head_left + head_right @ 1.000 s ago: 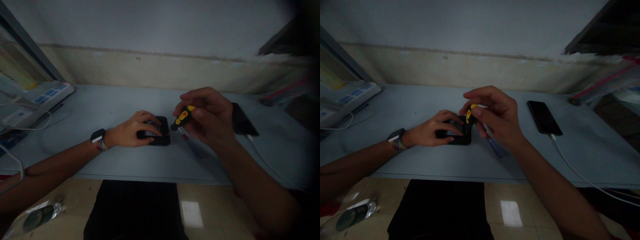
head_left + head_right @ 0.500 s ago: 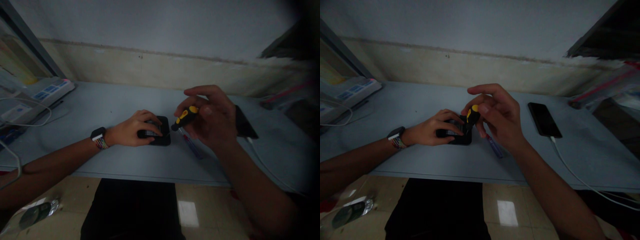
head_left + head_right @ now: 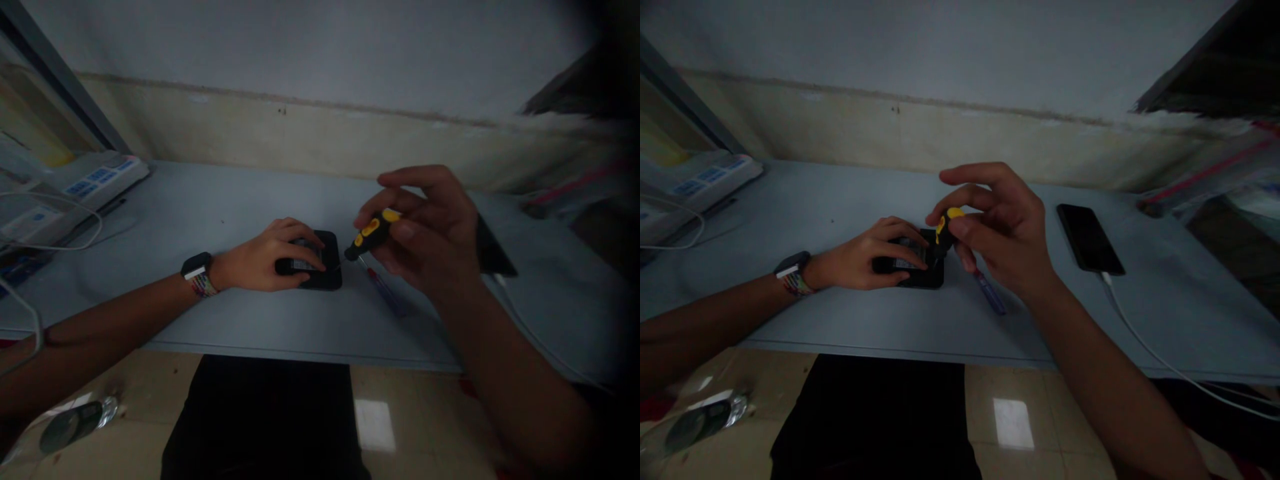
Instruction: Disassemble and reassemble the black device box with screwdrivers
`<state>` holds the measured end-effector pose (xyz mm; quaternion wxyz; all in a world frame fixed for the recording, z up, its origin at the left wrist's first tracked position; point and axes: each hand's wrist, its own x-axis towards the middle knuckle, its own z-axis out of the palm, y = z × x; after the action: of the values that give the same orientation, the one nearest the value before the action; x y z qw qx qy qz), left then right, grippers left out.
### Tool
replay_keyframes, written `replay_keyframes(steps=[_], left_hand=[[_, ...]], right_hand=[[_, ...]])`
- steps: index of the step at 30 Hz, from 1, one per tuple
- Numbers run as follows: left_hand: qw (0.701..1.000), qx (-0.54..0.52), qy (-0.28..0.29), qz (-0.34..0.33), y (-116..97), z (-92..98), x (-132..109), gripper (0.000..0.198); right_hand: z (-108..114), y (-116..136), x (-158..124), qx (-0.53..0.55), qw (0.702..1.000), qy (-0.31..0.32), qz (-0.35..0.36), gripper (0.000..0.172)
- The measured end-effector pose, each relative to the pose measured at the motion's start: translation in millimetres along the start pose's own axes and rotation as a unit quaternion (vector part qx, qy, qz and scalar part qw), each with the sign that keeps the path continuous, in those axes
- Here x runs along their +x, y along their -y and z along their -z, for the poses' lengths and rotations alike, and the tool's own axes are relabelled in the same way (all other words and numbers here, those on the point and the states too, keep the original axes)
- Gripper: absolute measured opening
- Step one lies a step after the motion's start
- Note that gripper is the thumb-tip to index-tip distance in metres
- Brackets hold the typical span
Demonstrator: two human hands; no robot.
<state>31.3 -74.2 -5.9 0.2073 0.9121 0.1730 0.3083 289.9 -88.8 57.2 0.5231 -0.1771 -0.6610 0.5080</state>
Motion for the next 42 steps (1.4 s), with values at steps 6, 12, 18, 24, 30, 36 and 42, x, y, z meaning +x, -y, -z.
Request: replay_keyframes(steps=[6,12,18,24,30,36,42], left_hand=[[1.0,-0.004,-0.001,0.0,-0.4,-0.1,0.1,0.025],[1.0,-0.003,-0.002,-0.001,0.0,-0.7,-0.4,0.024],[1.0,0.002,-0.002,0.0,0.8,-0.4,-1.0,0.025],[1.0,-0.001,0.003,0.009,0.2,0.0,-0.9,0.025],[1.0,0.004,0.006,0.009,0.3,0.1,-0.7,0.025],[1.0,0.006,-0.001,-0.011,1.4,-0.3,-1.2,0.024],[1.0,0.0,-0.002,-0.005,0.9,-0.1,-0.9,0.024]], right_hand=[[-0.3,-0.3,-2.4,-0.052,0.998,-0.014,0.019,0.013],[-0.1,0.7,-1.2,-0.016,1.0,0.003,0.02,0.024],[-0.2,0.9,-1.8,-0.035,0.999,-0.01,0.015,0.008],[-2.3,2.5,-1.9,-0.027,0.999,-0.016,-0.007,0.026],[0.0,-0.3,-1.5,-0.018,1.0,0.002,0.019,0.014],[-1.7,0.3,-2.0,-0.034,0.999,-0.025,0.006,0.017],[-1.0,-1.7,-0.4,-0.006,1.0,-0.002,0.011,0.016]])
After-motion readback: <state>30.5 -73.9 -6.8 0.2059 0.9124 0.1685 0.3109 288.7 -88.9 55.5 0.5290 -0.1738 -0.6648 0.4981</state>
